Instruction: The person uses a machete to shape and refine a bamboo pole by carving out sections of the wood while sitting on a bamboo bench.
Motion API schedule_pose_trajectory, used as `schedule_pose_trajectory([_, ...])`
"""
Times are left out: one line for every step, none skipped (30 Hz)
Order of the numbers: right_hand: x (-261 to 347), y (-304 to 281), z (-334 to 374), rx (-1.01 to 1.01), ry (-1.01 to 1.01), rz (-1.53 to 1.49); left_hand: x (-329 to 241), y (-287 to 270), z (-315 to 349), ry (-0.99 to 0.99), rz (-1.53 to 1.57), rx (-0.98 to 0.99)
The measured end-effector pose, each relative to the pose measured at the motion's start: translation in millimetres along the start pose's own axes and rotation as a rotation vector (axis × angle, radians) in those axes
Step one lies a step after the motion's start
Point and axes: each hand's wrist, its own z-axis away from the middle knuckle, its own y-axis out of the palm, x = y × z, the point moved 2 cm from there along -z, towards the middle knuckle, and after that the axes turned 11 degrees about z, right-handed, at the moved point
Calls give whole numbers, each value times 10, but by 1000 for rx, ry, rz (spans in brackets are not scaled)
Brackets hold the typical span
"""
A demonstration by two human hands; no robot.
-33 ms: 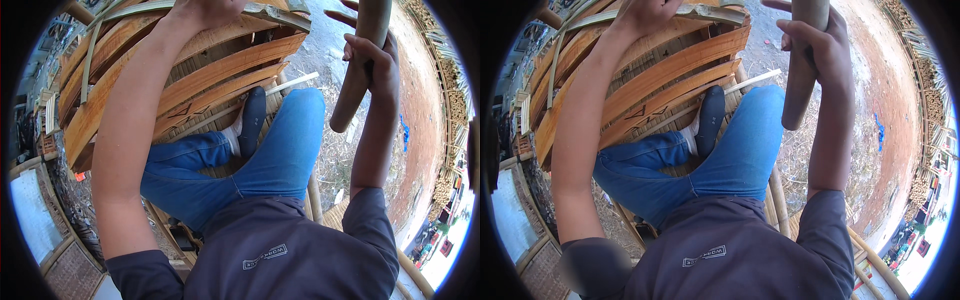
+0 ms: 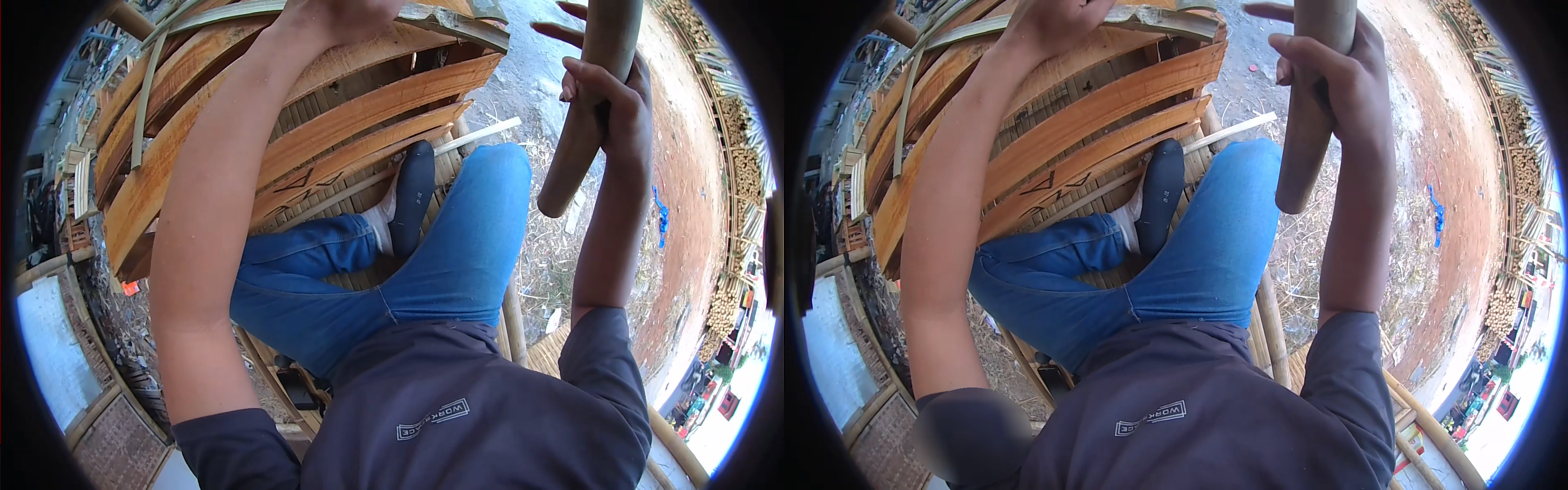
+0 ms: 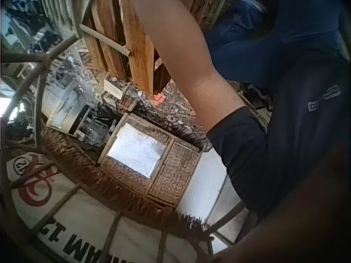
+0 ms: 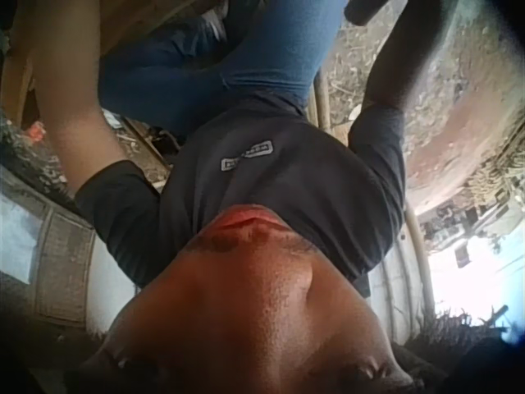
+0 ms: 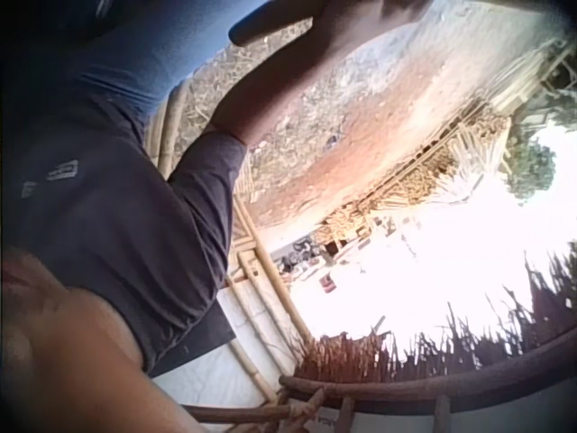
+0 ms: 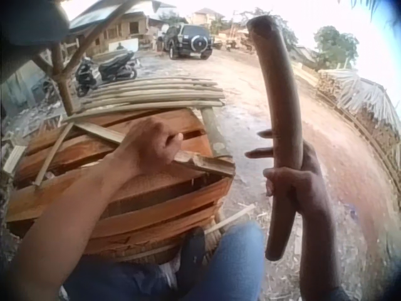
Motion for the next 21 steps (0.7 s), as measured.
schedule_pose_trajectory([-14,-9,31,-1,4,5,15,16,-14,-83,-12,63])
schedule_pose_trajectory([-34,11,45,28,-20,11,25,4,10,-89,-16,61])
schedule_pose_trajectory([-44,39,68,56,-44,18,31,-9,36,-90,11,28])
schedule_pose_trajectory([-39,78,121,43,-45,38,36,-19,60,-91,39,-5])
schedule_pose_trajectory([-49,83,172,45,-48,43,13,-18,51,-91,41,-10])
schedule_pose_trajectory([-73,89,222,55,-51,57,-7,-15,36,-131,84,-12])
schedule_pose_trajectory([-96,102,263,66,-55,70,-14,-21,32,-171,127,-13])
schedule_pose_trajectory([-109,124,306,36,-34,33,24,2,34,-174,130,-16])
schedule_pose_trajectory([-134,134,349,39,-34,36,53,25,24,-134,86,-18])
schedule_pose_trajectory([-167,134,392,33,-21,29,82,45,27,-95,42,-21])
schedule_pose_trajectory([-199,130,428,24,-9,22,80,48,29,-96,43,-22])
schedule_pose_trajectory([-220,129,464,12,12,32,77,49,28,-106,45,-38])
schedule_pose_trajectory([-249,129,501,12,11,33,74,47,30,-116,46,-55])
schedule_pose_trajectory([-284,130,539,-10,21,30,80,45,38,-116,46,-56])
schedule_pose_trajectory([-320,131,586,-31,30,27,81,39,50,-103,26,-85])
schedule_pose_trajectory([-357,134,652,-43,71,37,81,33,59,-90,5,-114])
schedule_pose_trajectory([-428,142,732,-40,69,37,85,23,77,-92,4,-116])
schedule_pose_trajectory([-524,109,816,-78,36,120,81,21,67,-116,28,-92])
schedule_pose_trajectory([-628,63,903,-115,3,204,78,19,54,-141,51,-67])
schedule_pose_trajectory([-777,-14,997,-112,-4,287,67,0,43,-142,48,-72])
schedule_pose_trajectory([-852,-83,1069,-112,-7,370,64,9,32,-169,67,-48])
